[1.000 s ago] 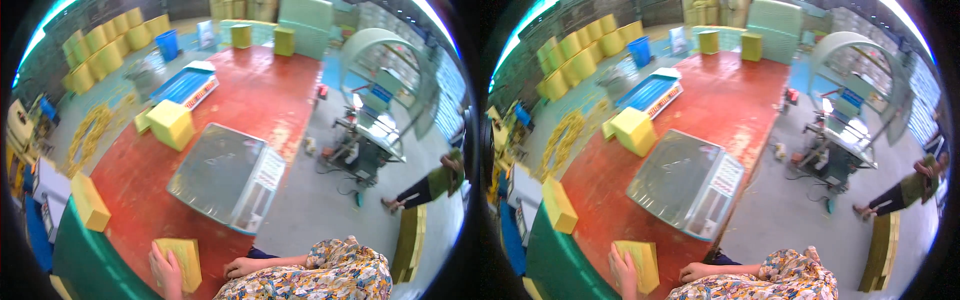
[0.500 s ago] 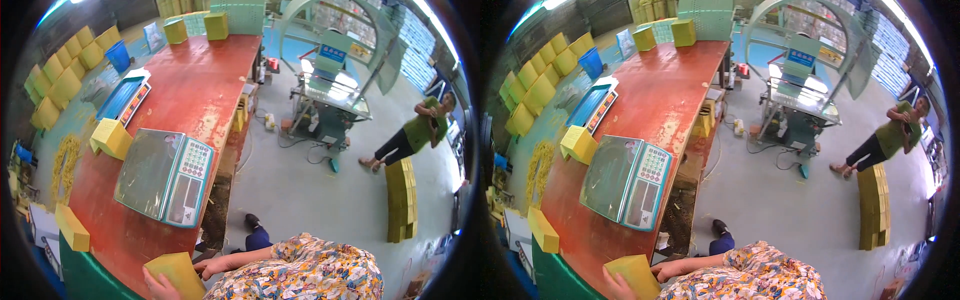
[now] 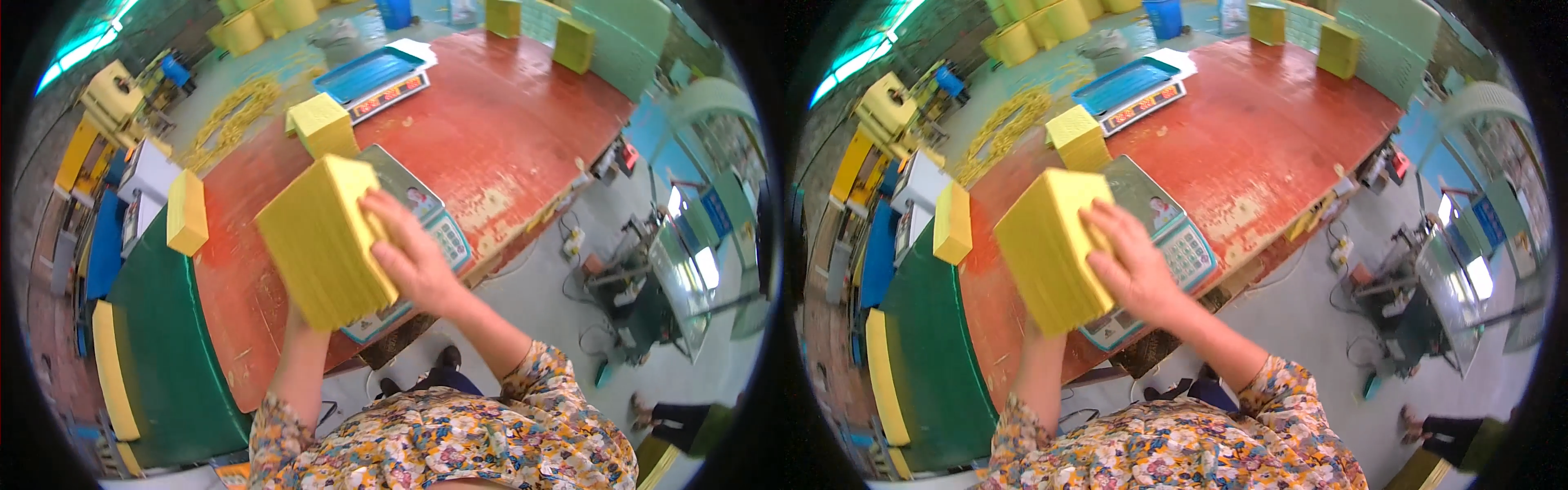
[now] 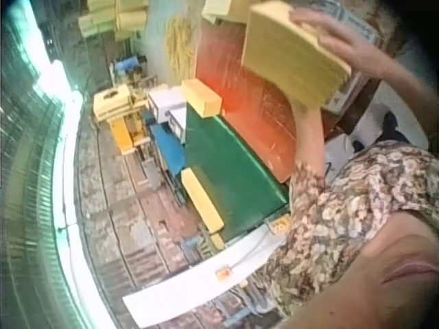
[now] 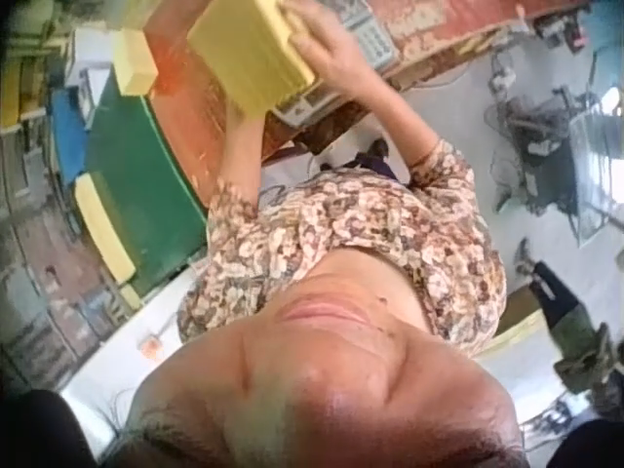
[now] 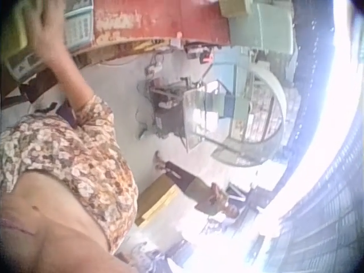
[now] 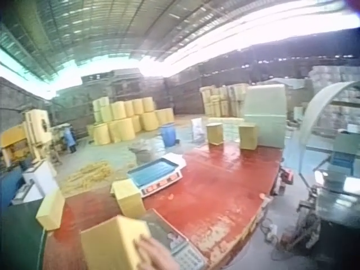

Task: Weighing yellow blocks on a digital scale and organizing them in an industrial setting.

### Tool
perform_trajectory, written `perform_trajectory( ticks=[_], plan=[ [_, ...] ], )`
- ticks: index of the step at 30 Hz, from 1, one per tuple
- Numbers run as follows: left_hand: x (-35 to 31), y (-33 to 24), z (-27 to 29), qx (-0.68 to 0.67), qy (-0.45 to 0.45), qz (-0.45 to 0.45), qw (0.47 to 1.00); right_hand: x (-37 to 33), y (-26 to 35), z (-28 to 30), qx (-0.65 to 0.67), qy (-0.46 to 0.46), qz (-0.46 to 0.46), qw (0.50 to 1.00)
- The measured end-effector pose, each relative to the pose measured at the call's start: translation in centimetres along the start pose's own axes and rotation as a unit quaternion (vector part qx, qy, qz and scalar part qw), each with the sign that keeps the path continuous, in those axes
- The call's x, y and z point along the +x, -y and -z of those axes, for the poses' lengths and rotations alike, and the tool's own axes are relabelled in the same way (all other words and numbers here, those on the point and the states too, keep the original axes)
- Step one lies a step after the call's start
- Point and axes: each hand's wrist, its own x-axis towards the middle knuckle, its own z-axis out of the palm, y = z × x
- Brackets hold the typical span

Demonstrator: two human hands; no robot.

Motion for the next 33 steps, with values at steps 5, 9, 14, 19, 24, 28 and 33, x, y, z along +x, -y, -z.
perform_trajectory(
  ticks=[5,9,14,19,24,28,33],
  plan=[
    [5.8,2.6,-1.4,0.025,0.005,-0.087,0.996,8.2,-3.7,4.3,-0.14,0.022,0.019,0.99],
    [8.7,2.3,-2.2,0.01,-0.013,-0.054,0.998,10.6,-7.2,3.6,-0.234,0.06,0.006,0.97],
    [9.9,2.1,3.9,-0.176,0.012,0.097,0.979,11.5,-6.4,1.0,-0.286,0.082,-0.002,0.955],
    [5.9,1.6,10.0,-0.156,0.067,0.122,0.978,10.6,-3.6,-3.3,-0.411,0.125,0.067,0.9],
    [4.2,-5.1,19.5,-0.029,0.082,0.012,0.996,8.9,-1.0,-6.2,-0.537,0.121,0.051,0.833],
    [7.6,-13.6,33.5,0.057,-0.094,-0.07,0.991,7.1,2.7,-13.5,-0.377,0.045,0.121,0.917],
    [15.9,-25.7,46.1,0.277,-0.229,-0.164,0.919,0.2,-1.2,-29.5,-0.044,0.295,-0.056,0.953]
  ],
)
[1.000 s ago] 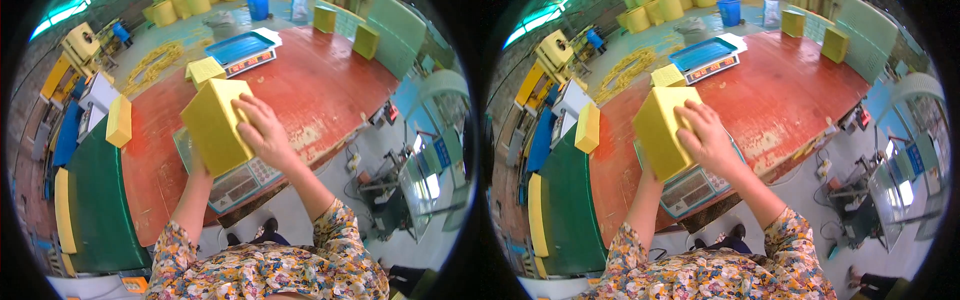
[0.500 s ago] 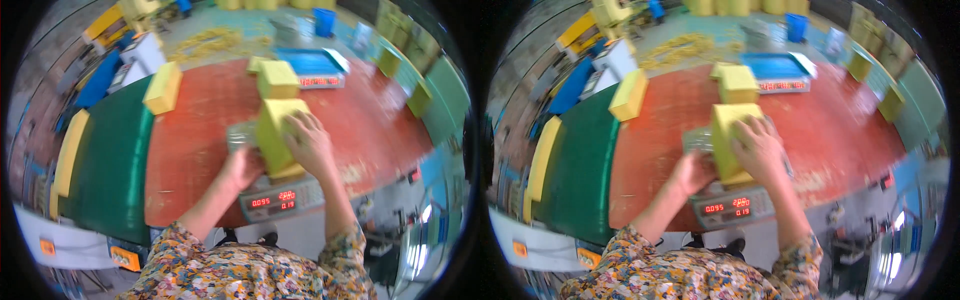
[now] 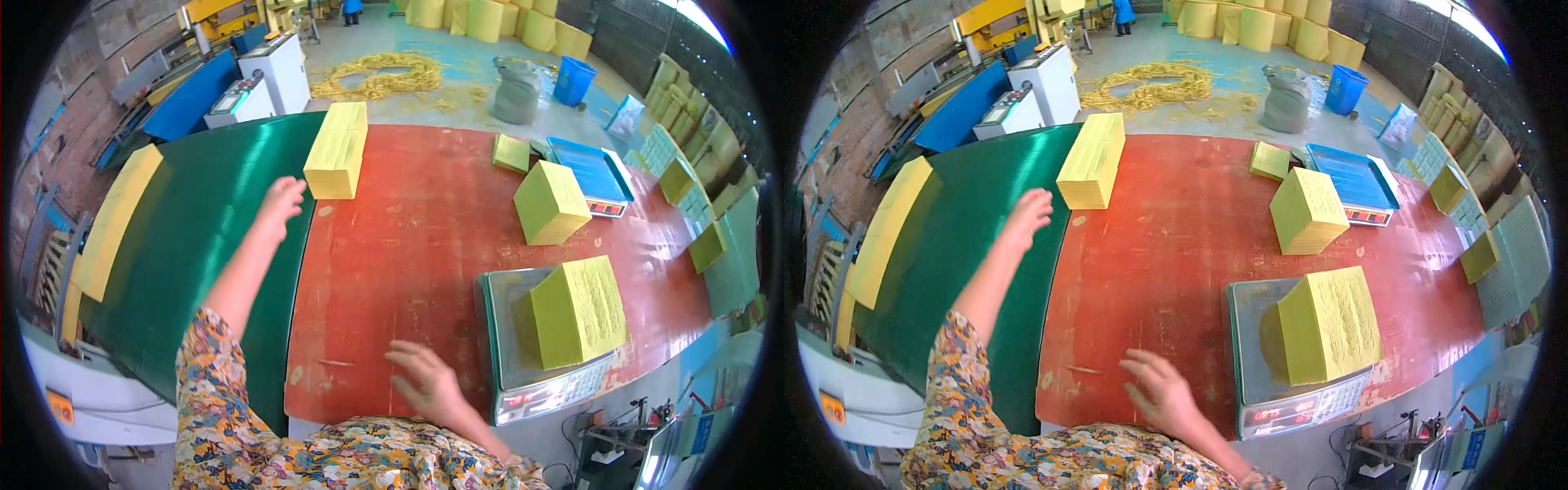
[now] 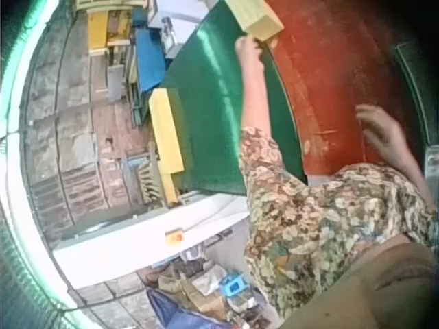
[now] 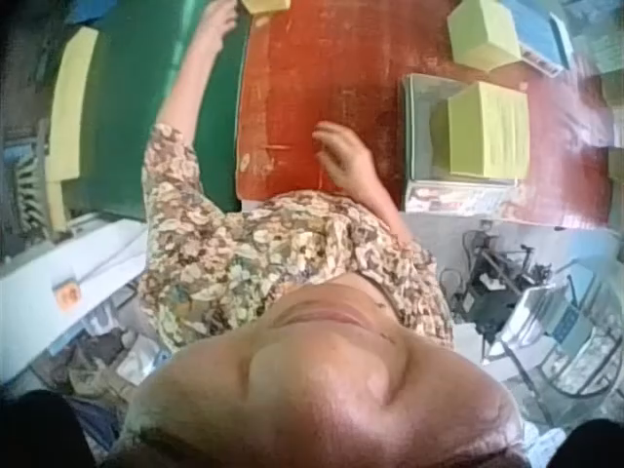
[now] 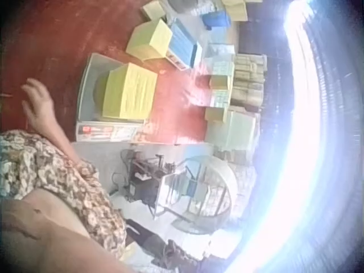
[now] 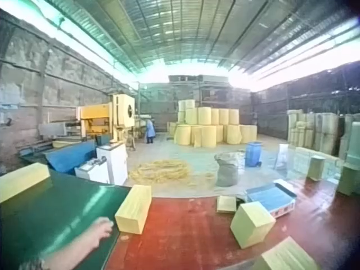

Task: Weighing yellow blocks on a digital scale and organizing them in an industrial setting.

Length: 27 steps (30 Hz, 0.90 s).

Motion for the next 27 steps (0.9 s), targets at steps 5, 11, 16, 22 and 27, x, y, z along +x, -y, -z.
perform_trajectory(
  ticks=[5,11,16,22,27],
  plan=[
    [13.9,-0.3,-5.2,-0.023,0.114,-0.054,0.992,-5.4,-6.6,-4.0,-0.14,-0.057,-0.087,0.985],
    [23.0,5.8,-19.1,-0.143,0.449,0.053,0.88,-6.1,-10.9,-8.4,-0.151,-0.059,-0.007,0.987],
    [21.1,10.3,-20.0,-0.015,0.562,0.097,0.821,-7.9,-9.2,-5.8,-0.194,-0.094,-0.081,0.973],
    [16.7,6.2,-14.5,0.145,0.596,0.063,0.787,-7.4,-10.1,-6.9,-0.187,-0.128,-0.039,0.973],
    [4.5,0.4,-16.6,0.175,0.646,0.08,0.739,-7.2,-9.5,-6.7,-0.169,-0.163,-0.011,0.972]
  ],
)
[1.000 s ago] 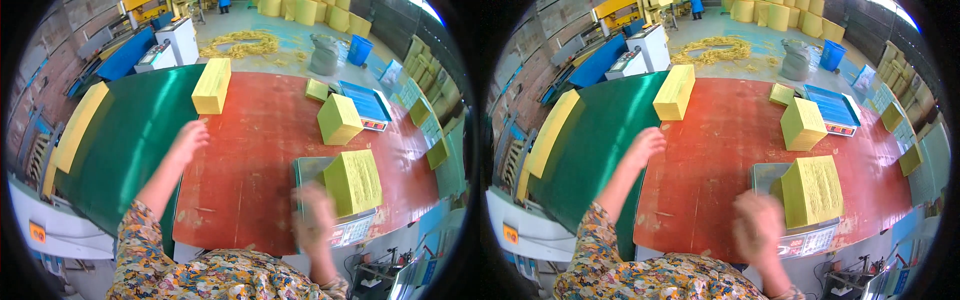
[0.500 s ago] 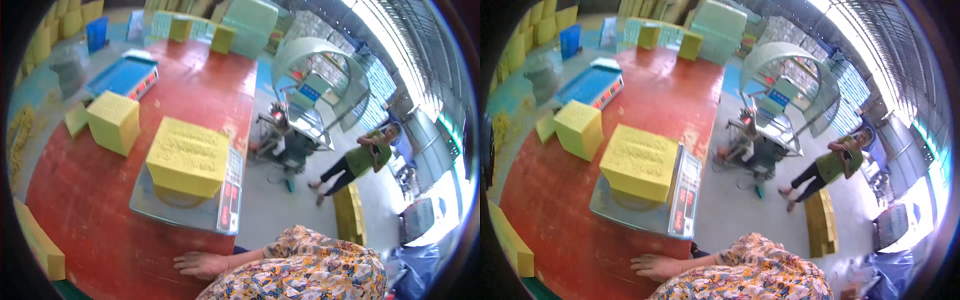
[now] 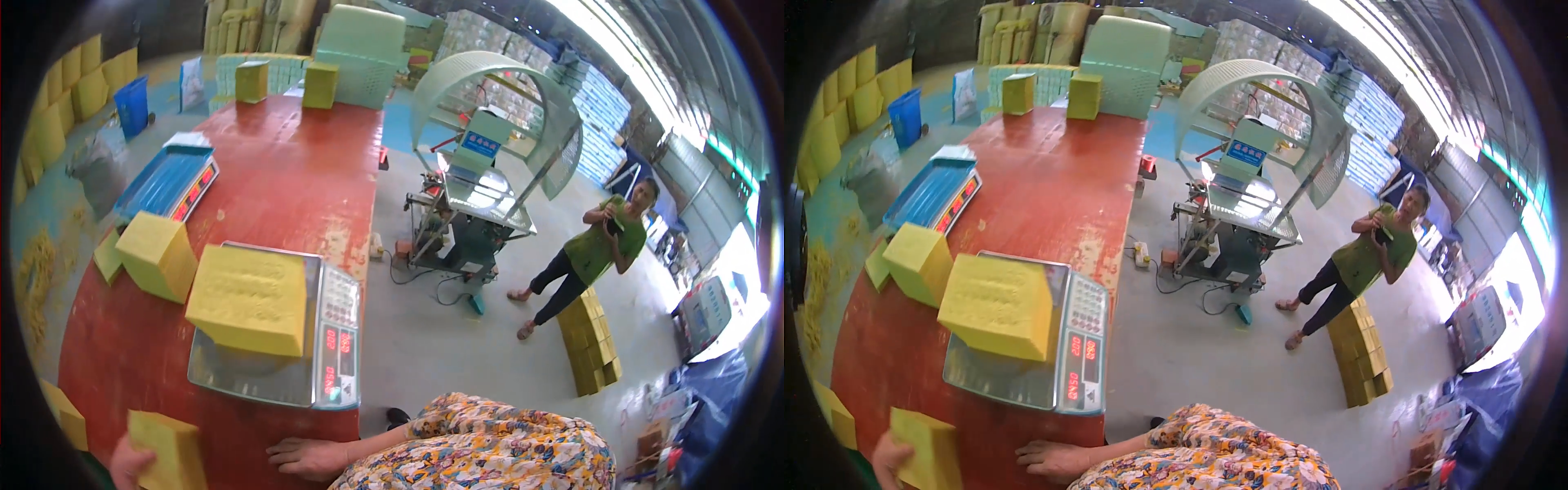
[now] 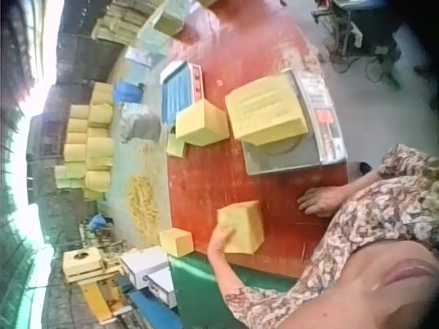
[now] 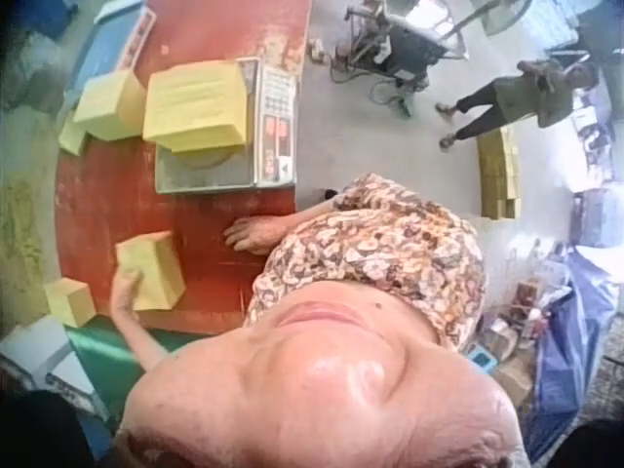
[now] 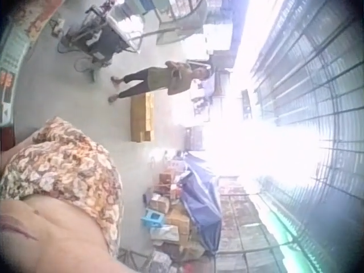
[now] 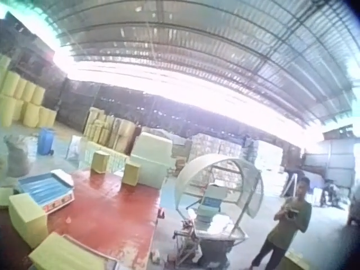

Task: Weighing yellow blocks on a digital scale and organizing them in an industrial setting.

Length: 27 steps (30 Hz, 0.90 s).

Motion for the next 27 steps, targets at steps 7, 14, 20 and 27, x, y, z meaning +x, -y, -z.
perform_trajectory(
  ticks=[7,14,20,27],
  plan=[
    [-1.5,-2.1,-11.7,0.228,0.148,0.063,0.96,-3.6,-0.4,1.4,0.143,-0.074,0.072,0.984],
    [-7.3,-11.1,-24.1,0.572,0.136,0.028,0.808,-13.4,2.6,14.0,0.366,0.052,-0.198,0.908],
    [-6.9,-19.6,-43.4,0.202,0.018,-0.33,0.922,-23.4,6.9,32.7,0.172,-0.136,-0.233,0.948],
    [4.9,-30.8,-58.2,0.072,0.037,-0.498,0.863,-25.9,11.7,53.2,-0.007,-0.35,-0.176,0.92]
  ],
)
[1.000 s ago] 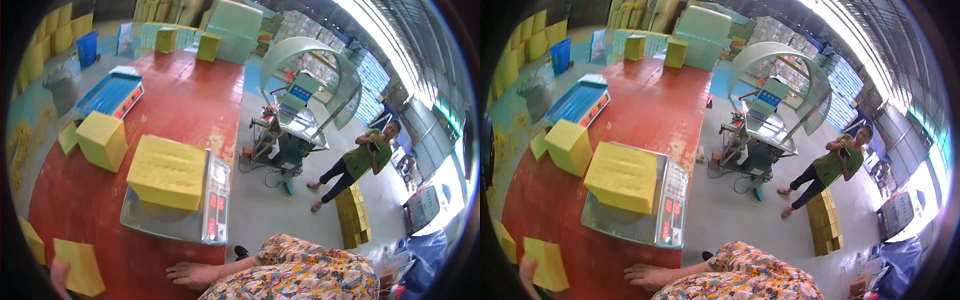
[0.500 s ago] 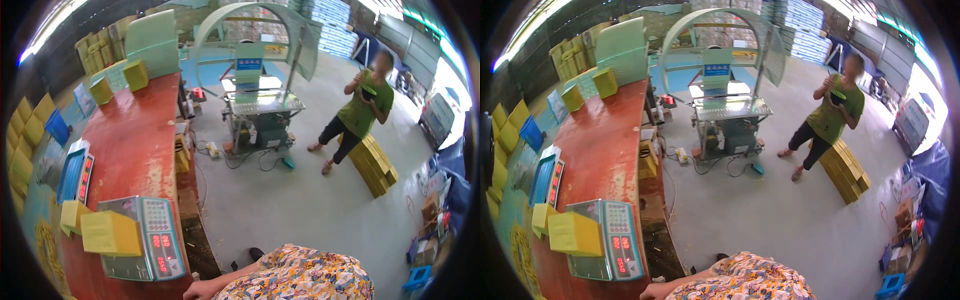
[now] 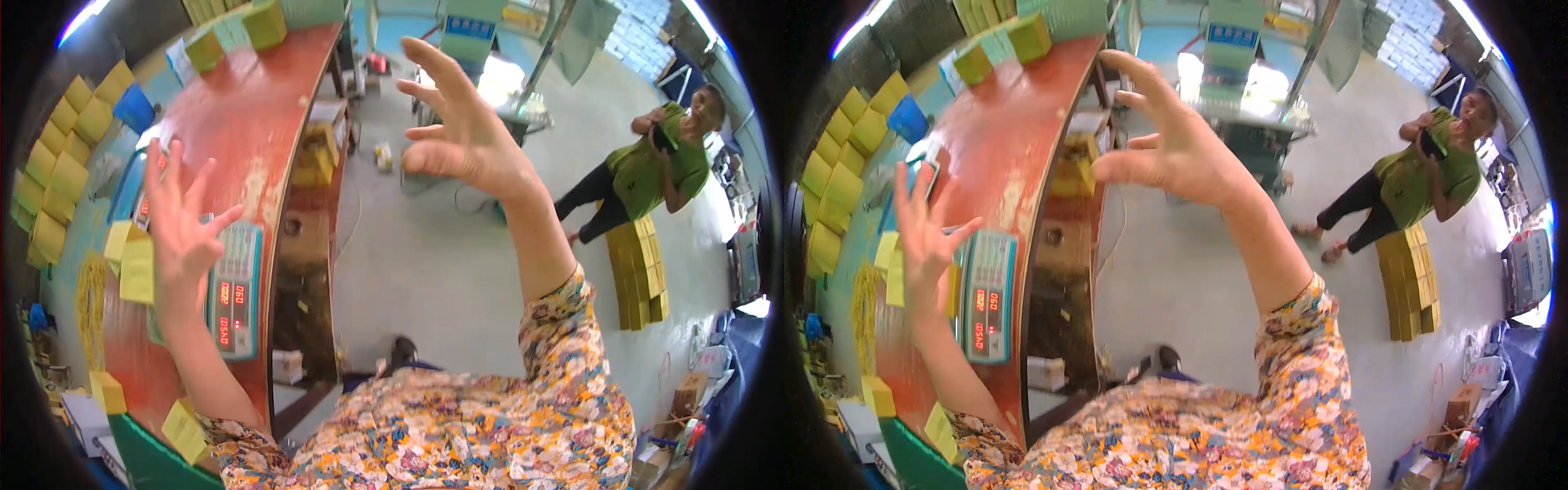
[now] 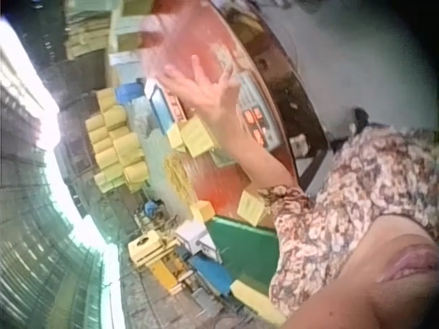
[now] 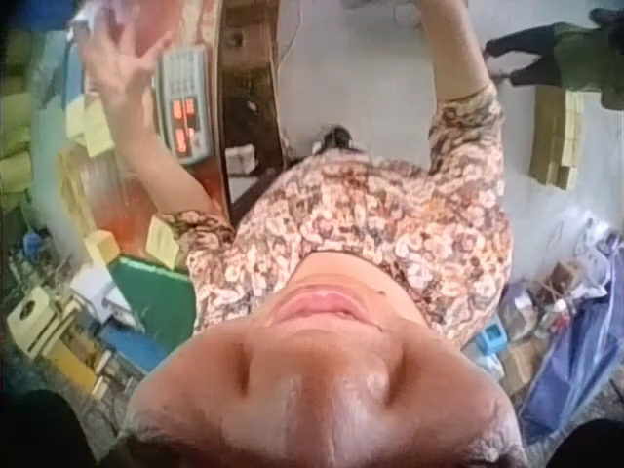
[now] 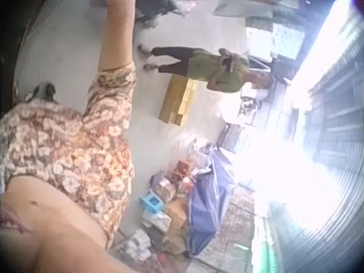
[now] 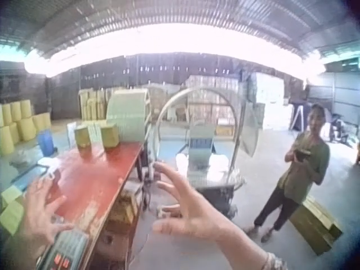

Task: Weighing yellow blocks on a digital scale and organizing them in an industrial setting.

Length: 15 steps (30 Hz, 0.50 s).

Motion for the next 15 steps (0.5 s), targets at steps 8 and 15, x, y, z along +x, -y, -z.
perform_trajectory(
  ticks=[8,15],
  plan=[
    [0.1,13.8,-3.8,-0.213,0.048,0.208,0.953,-4.7,-10.2,5.3,0.215,-0.153,-0.231,0.937],
    [-12.6,18.7,-5.4,-0.248,0.105,0.462,0.845,-21.2,-14.0,-0.1,0.213,-0.202,-0.362,0.885]
  ],
)
